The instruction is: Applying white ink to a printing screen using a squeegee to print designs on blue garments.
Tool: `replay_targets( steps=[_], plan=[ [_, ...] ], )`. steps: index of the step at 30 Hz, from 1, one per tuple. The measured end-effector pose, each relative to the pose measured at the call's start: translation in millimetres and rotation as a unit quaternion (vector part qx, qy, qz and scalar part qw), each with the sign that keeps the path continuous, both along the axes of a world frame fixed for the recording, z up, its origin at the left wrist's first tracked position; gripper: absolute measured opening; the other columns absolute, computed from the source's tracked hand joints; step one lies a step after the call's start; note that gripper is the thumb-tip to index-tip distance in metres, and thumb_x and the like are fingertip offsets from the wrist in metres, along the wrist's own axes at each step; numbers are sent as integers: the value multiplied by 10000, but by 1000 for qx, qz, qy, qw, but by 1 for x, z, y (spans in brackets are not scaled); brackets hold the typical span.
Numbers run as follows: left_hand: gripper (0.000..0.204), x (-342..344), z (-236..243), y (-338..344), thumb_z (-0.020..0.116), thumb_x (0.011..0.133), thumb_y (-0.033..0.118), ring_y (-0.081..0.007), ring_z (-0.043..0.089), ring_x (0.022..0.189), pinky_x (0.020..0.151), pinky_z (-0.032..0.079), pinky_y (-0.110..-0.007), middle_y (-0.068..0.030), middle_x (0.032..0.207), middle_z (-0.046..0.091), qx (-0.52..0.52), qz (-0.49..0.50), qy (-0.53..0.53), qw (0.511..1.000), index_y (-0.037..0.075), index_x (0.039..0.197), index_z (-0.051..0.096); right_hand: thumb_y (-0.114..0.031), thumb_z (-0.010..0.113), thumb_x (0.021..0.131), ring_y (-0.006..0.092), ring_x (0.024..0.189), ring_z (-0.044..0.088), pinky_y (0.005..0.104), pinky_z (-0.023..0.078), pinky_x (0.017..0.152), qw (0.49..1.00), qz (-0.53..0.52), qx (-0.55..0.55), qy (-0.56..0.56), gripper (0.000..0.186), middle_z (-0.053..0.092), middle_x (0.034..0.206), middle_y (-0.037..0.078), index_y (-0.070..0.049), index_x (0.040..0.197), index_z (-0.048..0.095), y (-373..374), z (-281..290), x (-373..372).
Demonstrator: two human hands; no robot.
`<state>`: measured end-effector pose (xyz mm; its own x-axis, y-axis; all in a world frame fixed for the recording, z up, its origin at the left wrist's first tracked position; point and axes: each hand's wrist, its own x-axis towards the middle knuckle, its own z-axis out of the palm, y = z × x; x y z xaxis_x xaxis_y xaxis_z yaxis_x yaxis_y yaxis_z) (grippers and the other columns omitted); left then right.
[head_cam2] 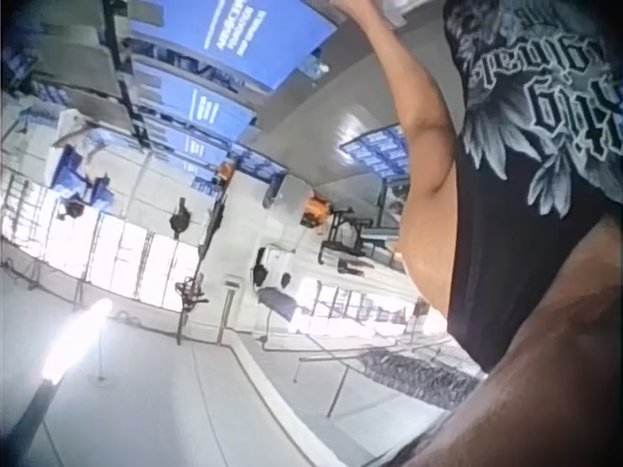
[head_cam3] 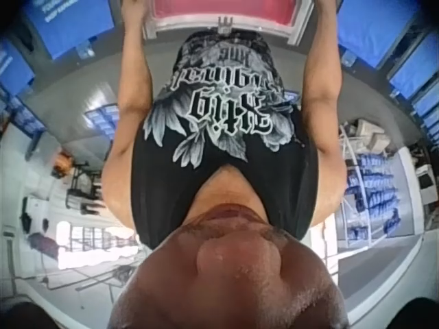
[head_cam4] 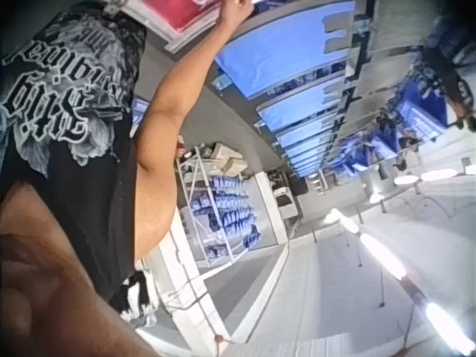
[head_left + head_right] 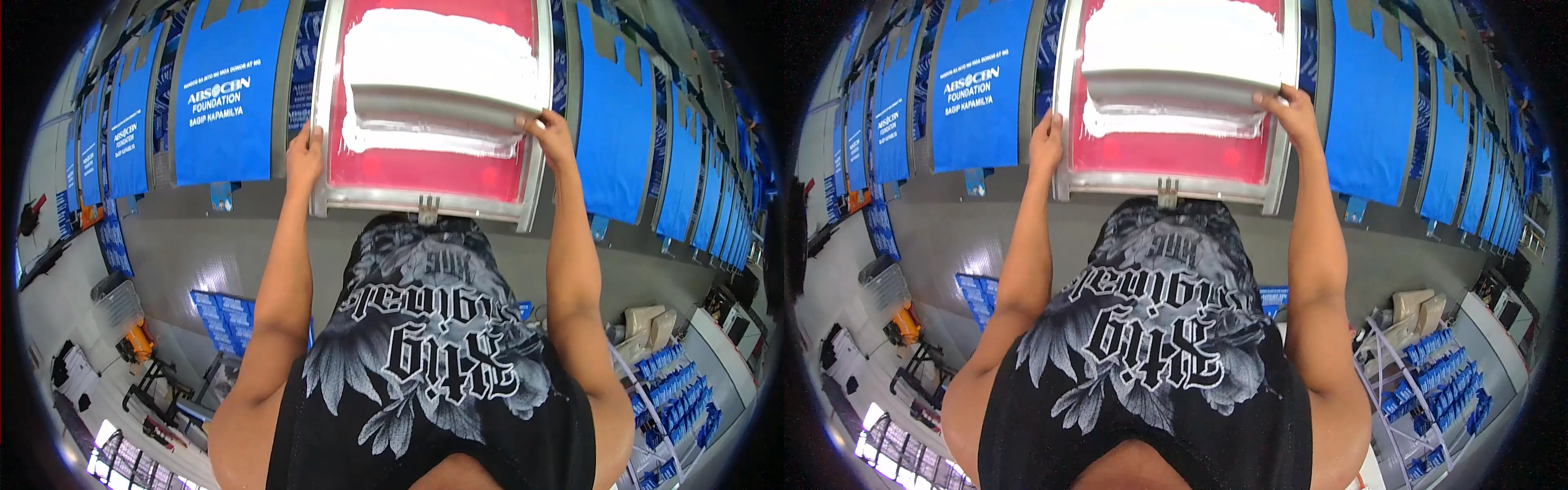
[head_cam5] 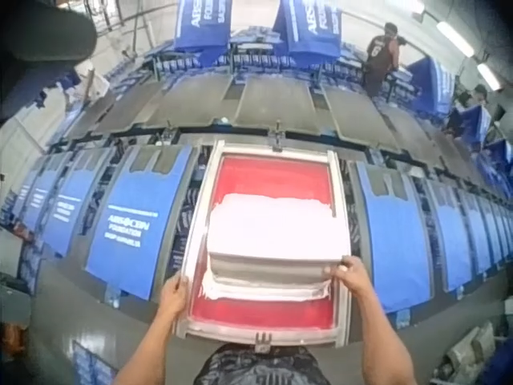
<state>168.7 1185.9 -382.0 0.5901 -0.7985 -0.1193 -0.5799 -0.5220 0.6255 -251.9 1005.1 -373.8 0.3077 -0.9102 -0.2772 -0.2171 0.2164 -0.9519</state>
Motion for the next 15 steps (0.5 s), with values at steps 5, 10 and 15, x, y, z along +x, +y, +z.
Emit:
replay_targets(
  steps=[5, 10, 15],
  plan=[
    [521, -65, 108, -27, 725, 745, 295, -314, 513, 1075, 924, 395, -425, -166, 1142, 548, -131, -271, -141, 943, 68, 1185, 565, -68, 656, 625, 291, 900, 614, 454, 395, 943, 885, 175, -187, 389, 347, 663, 952, 123, -57, 972, 652, 47, 64, 4],
    [366, -80, 117, -72, 733, 678, 171, -334, 588, 874, 779, 462, -420, -138, 884, 626, 99, -449, -203, 864, 68, 1011, 621, 19, 557, 614, 333, 944, 593, 527, 376, 949, 867, 190, -276, 369, 388, 648, 931, 156, -72, 982, 643, 56, 58, 21],
    [177, -67, 113, -151, 674, 663, 99, -307, 597, 805, 720, 462, -424, -107, 787, 629, -142, -367, -262, 881, 60, 825, 615, -37, 591, 645, 282, 910, 595, 484, 395, 841, 835, 153, -370, 377, 359, 644, 917, 97, -85, 999, 625, -50, 47, 37]
  ],
)
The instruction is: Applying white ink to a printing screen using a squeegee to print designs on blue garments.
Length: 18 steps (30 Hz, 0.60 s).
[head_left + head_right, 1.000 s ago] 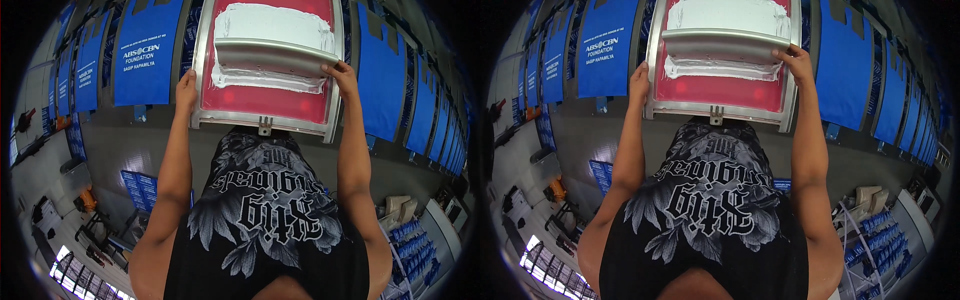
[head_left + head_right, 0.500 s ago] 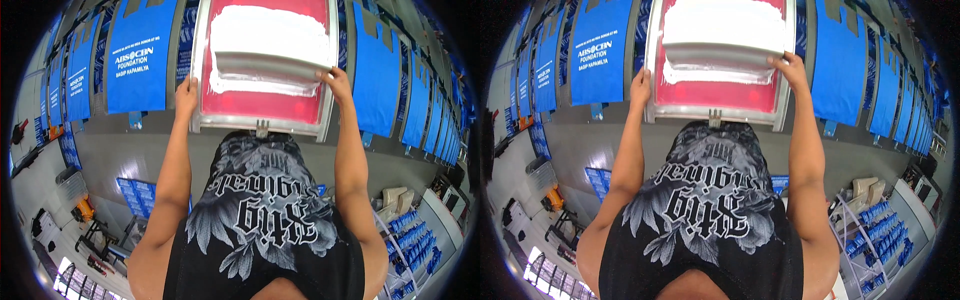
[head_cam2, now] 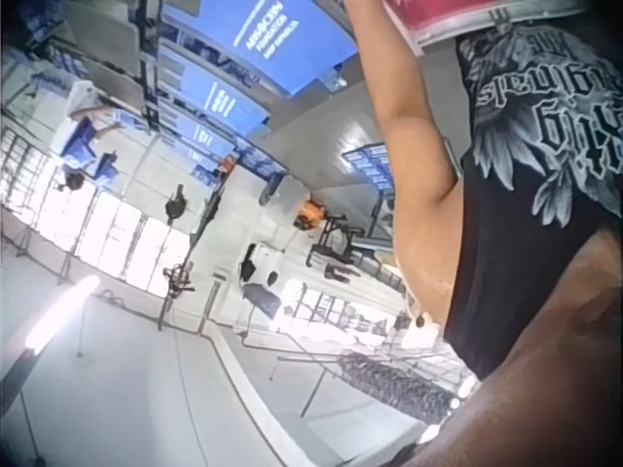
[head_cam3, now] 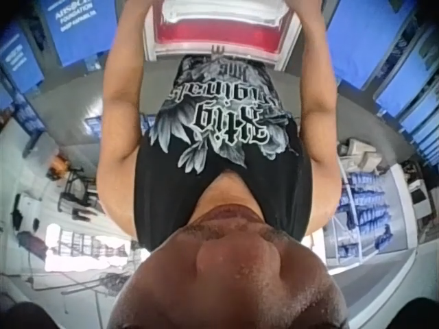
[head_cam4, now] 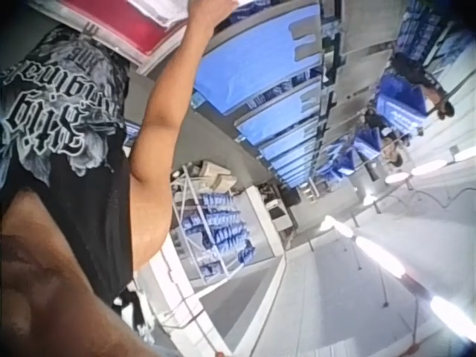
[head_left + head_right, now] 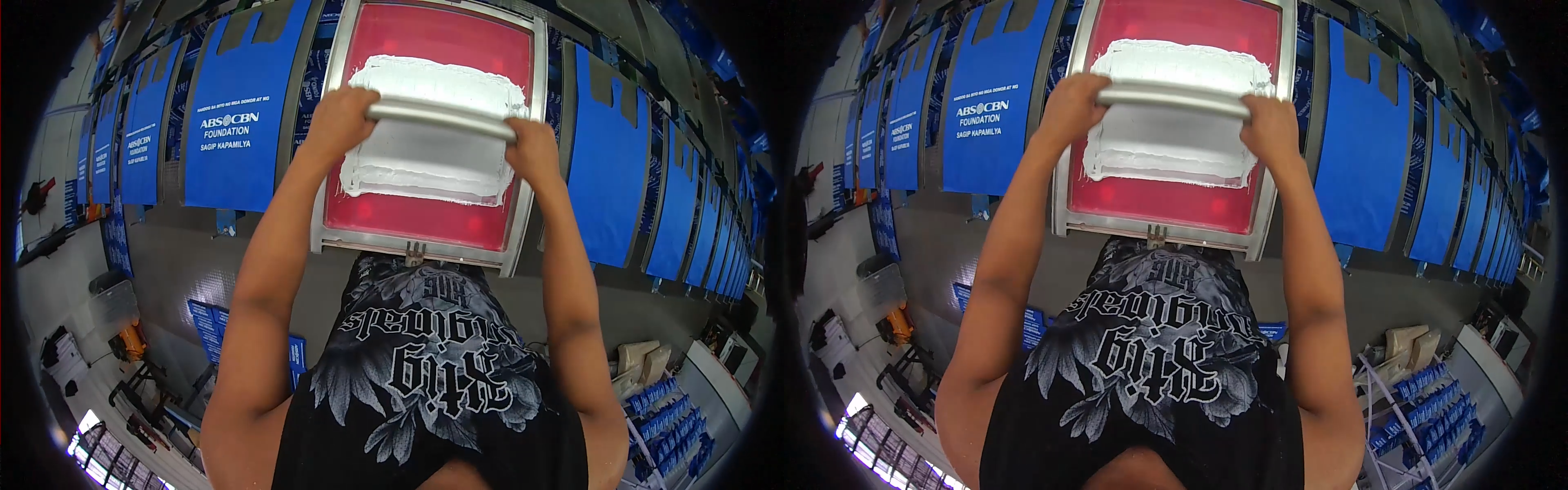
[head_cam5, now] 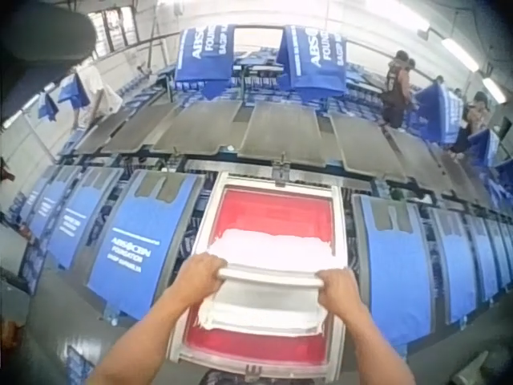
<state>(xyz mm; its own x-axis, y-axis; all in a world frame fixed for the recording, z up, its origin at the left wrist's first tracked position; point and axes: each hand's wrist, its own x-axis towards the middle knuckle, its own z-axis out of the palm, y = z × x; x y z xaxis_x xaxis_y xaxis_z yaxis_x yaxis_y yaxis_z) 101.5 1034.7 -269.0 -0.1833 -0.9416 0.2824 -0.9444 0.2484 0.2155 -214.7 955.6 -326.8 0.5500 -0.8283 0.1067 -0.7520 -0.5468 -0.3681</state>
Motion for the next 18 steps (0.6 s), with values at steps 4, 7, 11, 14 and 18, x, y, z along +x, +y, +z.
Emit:
replay_targets(
  steps=[4, 7, 11, 14, 18],
  plan=[
    [312, 12, -52, -25, 644, 647, 49, -299, 559, 902, 772, 458, -410, -104, 930, 601, 20, 20, -40, 999, 49, 952, 580, -27, 573, 692, 264, 973, 564, 527, 379, 879, 993, -8, -83, 82, 386, 600, 972, 76, -100, 1072, 563, -22, -36, 29],
    [399, 3, -51, 24, 686, 601, 41, -301, 541, 945, 825, 430, -401, -99, 966, 583, 97, 34, -19, 995, 53, 985, 578, 2, 562, 695, 255, 989, 545, 544, 330, 957, 997, 15, -15, 81, 407, 579, 973, 73, -98, 1089, 540, 24, -37, 13],
    [454, -23, -13, 120, 686, 539, 6, -300, 567, 909, 828, 421, -399, -107, 945, 612, 142, 51, 13, 988, 59, 982, 601, 38, 586, 593, 290, 914, 559, 528, 306, 997, 997, 37, 71, 8, 438, 615, 920, 86, -81, 1015, 590, 106, 8, -27],
    [440, -29, -42, 136, 681, 511, -1, -290, 570, 883, 815, 422, -406, -102, 911, 613, 114, 61, 42, 991, 59, 941, 612, 17, 596, 598, 276, 920, 565, 520, 299, 1024, 993, 7, 118, 6, 381, 628, 891, 93, -73, 967, 621, 134, -5, -23],
    [371, -7, -45, 49, 725, 556, 46, -331, 605, 817, 753, 482, -418, -146, 796, 638, 138, 116, 19, 983, 80, 922, 673, -6, 592, 643, 273, 878, 589, 500, 313, 1018, 998, 8, 46, 37, 379, 648, 904, 91, -102, 1007, 640, 47, -19, -3]
  ],
)
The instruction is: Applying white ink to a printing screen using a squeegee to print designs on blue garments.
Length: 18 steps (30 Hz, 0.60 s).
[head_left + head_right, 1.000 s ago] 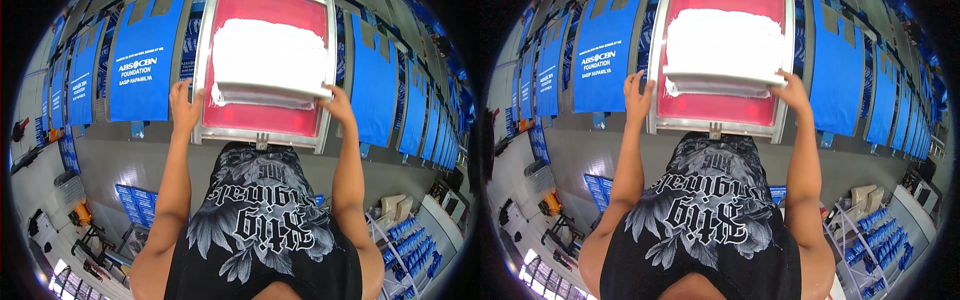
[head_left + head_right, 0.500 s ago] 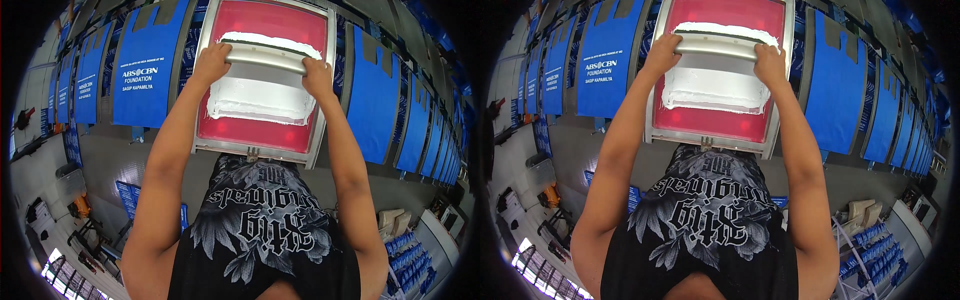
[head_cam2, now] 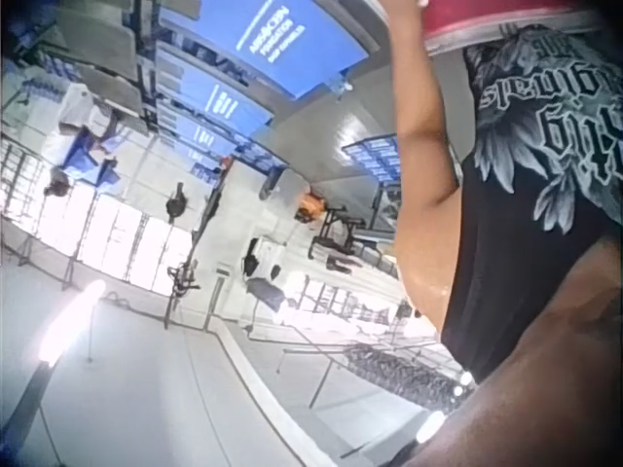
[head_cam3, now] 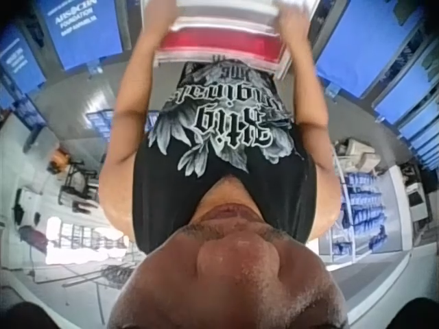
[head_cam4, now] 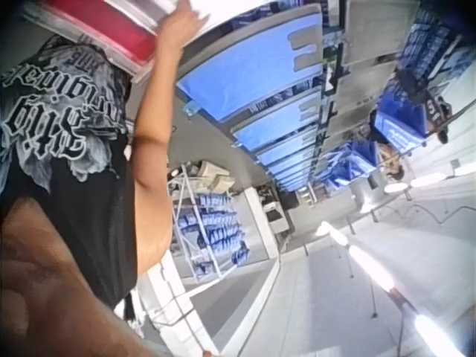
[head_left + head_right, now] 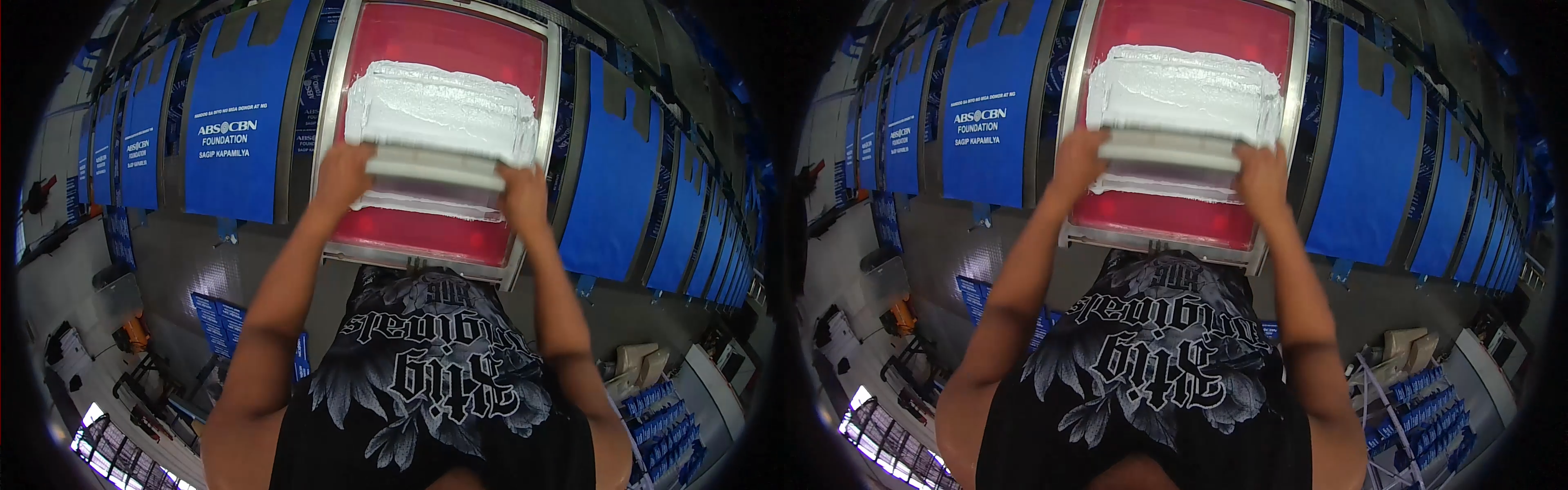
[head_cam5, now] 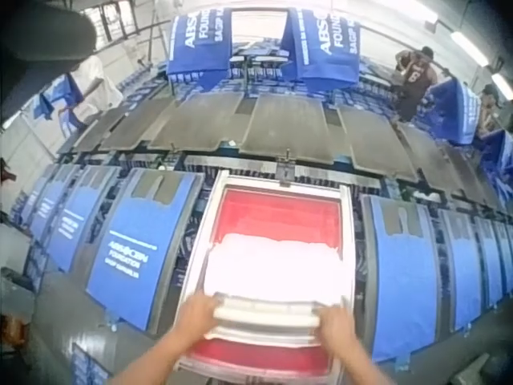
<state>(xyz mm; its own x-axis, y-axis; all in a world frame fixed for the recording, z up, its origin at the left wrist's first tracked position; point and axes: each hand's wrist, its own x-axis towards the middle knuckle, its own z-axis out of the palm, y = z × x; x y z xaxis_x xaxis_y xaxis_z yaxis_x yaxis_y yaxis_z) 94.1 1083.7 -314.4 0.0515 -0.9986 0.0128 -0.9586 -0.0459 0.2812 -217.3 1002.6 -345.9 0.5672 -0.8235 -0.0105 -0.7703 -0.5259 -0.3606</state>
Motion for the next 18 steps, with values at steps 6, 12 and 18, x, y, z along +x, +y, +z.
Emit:
replay_targets(
  steps=[6, 12, 18],
  plan=[
    [307, 22, 25, -98, 735, 687, 233, -325, 631, 835, 765, 491, -405, -157, 874, 663, 15, -11, -23, 1000, 99, 959, 686, -67, 594, 661, 281, 818, 638, 478, 379, 915, 999, 6, -13, 49, 347, 666, 799, 118, -134, 995, 661, -97, 24, 23],
    [419, -20, 6, 87, 683, 561, -7, -269, 573, 940, 828, 426, -403, -80, 929, 638, -9, -70, 27, 997, 60, 973, 646, 3, 601, 610, 276, 941, 574, 527, 264, 1055, 995, -9, 97, 6, 403, 639, 913, 105, -104, 996, 645, 84, 22, -19],
    [325, 16, 11, -86, 712, 654, 196, -321, 634, 847, 778, 496, -400, -164, 852, 664, 29, -2, -28, 999, 86, 959, 686, -76, 616, 642, 297, 847, 622, 469, 380, 941, 997, -1, -38, 62, 416, 658, 870, 159, -122, 1055, 642, -83, -3, 13]
  ],
)
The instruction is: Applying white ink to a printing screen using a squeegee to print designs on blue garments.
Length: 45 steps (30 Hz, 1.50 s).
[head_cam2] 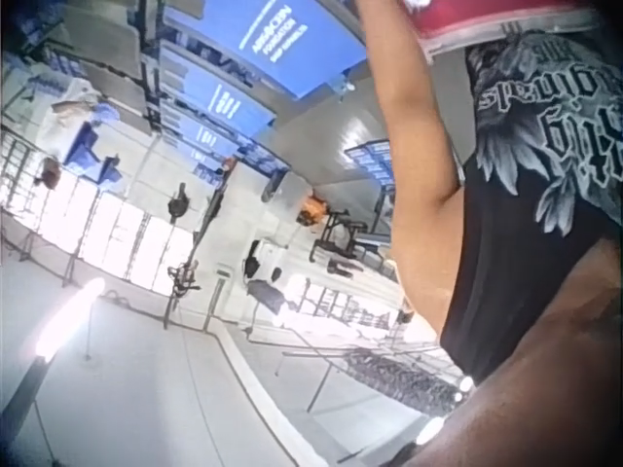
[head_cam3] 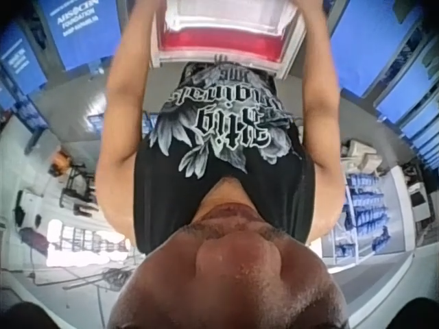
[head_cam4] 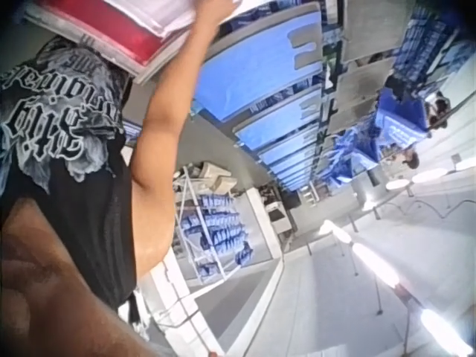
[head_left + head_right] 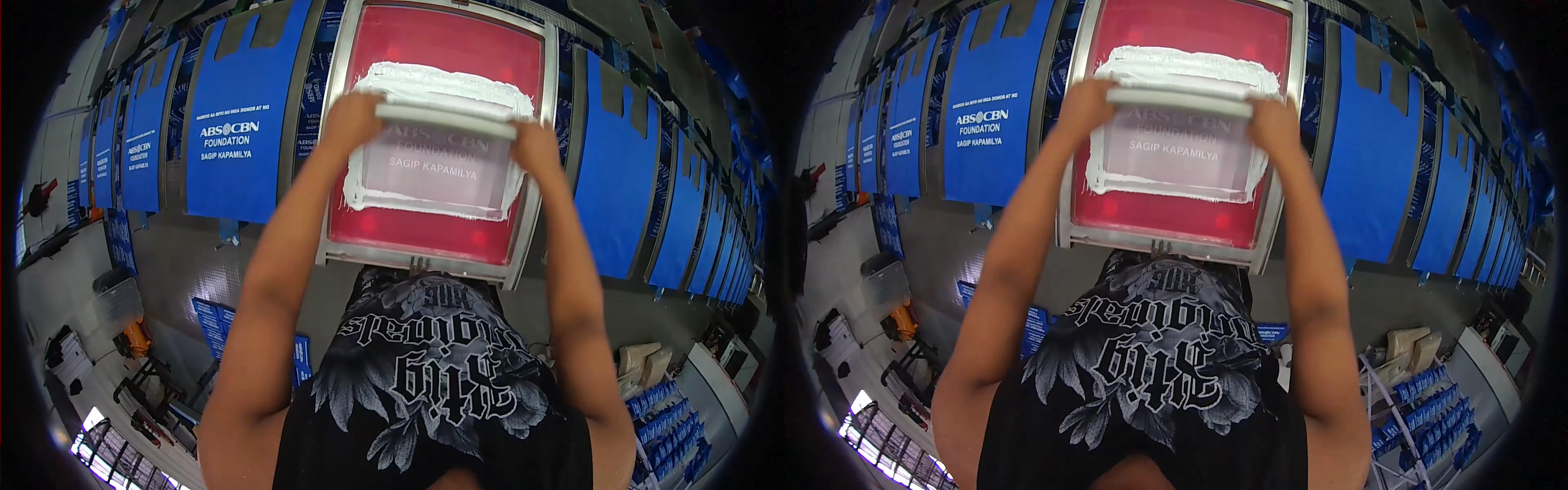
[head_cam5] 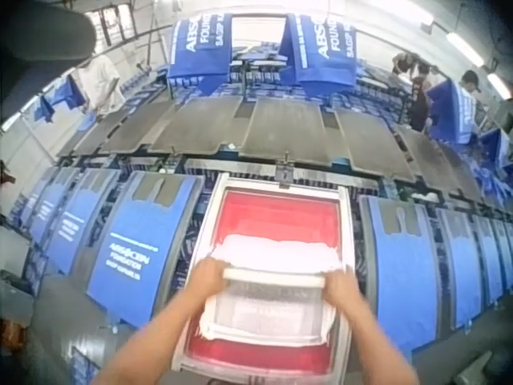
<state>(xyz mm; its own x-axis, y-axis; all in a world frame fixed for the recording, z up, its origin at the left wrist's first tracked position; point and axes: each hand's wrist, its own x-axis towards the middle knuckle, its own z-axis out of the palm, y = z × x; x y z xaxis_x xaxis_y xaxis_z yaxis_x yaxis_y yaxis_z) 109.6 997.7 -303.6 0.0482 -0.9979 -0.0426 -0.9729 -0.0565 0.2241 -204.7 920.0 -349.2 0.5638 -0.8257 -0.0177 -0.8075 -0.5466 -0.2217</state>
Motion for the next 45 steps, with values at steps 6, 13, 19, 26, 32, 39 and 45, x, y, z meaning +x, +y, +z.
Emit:
replay_targets(
  steps=[6, 13, 19, 26, 32, 39, 45],
  plan=[
    [298, 0, 23, 39, 743, 676, 257, -316, 639, 831, 764, 494, -397, -155, 869, 667, 22, -5, 3, 1000, 80, 911, 693, -34, 599, 642, 307, 832, 620, 422, 380, 895, 998, 25, 49, -25, 365, 662, 810, 162, -97, 996, 658, 37, 34, -7],
    [374, -30, -10, 122, 670, 550, -3, -319, 586, 868, 806, 430, -414, -143, 860, 649, -2, -33, 53, 998, 54, 920, 672, 13, 581, 620, 274, 889, 586, 533, 283, 1038, 995, -12, 20, -96, 401, 654, 883, 77, -103, 998, 651, 127, -3, -31],
    [383, -3, 29, -48, 774, 640, 267, -328, 635, 822, 771, 490, -416, -154, 866, 666, 70, 10, 18, 997, 88, 967, 683, -63, 601, 631, 327, 870, 628, 412, 471, 855, 995, -2, 93, 40, 399, 660, 903, 171, -91, 1025, 653, -50, 32, 17],
    [488, 0, 54, -3, 724, 738, 321, -323, 572, 995, 839, 455, -410, -172, 1084, 597, -269, 11, -5, 963, 52, 1120, 586, -75, 572, 606, 344, 875, 634, 388, 502, 801, 987, 52, 137, -58, 445, 657, 909, 199, -86, 1041, 664, -98, 70, 13],
    [440, -73, -12, 206, 594, 857, 442, -142, 568, 611, 581, 456, -325, -86, 625, 598, 390, 81, 279, 874, 8, 792, 635, -128, 630, 600, 337, 897, 636, 366, 500, 813, 981, 52, 184, -28, 437, 657, 941, 202, -49, 1029, 661, -116, 33, 27],
    [415, -117, -70, 263, 595, 894, 377, -45, 370, 524, 481, 303, -233, 72, 565, 435, 323, 173, 588, 721, 62, 626, 558, -101, 614, 620, 344, 940, 615, 395, 480, 821, 991, 110, 61, -36, 470, 642, 993, 201, -58, 1089, 632, -92, 46, 71],
    [357, -125, -45, 264, 560, 919, 353, -42, 433, 529, 495, 349, -201, 47, 588, 515, 305, 149, 615, 711, 46, 747, 619, -37, 539, 615, 351, 954, 603, 414, 472, 835, 994, 64, 83, -36, 475, 638, 998, 193, -88, 1078, 637, -39, 76, 64]
  ],
)
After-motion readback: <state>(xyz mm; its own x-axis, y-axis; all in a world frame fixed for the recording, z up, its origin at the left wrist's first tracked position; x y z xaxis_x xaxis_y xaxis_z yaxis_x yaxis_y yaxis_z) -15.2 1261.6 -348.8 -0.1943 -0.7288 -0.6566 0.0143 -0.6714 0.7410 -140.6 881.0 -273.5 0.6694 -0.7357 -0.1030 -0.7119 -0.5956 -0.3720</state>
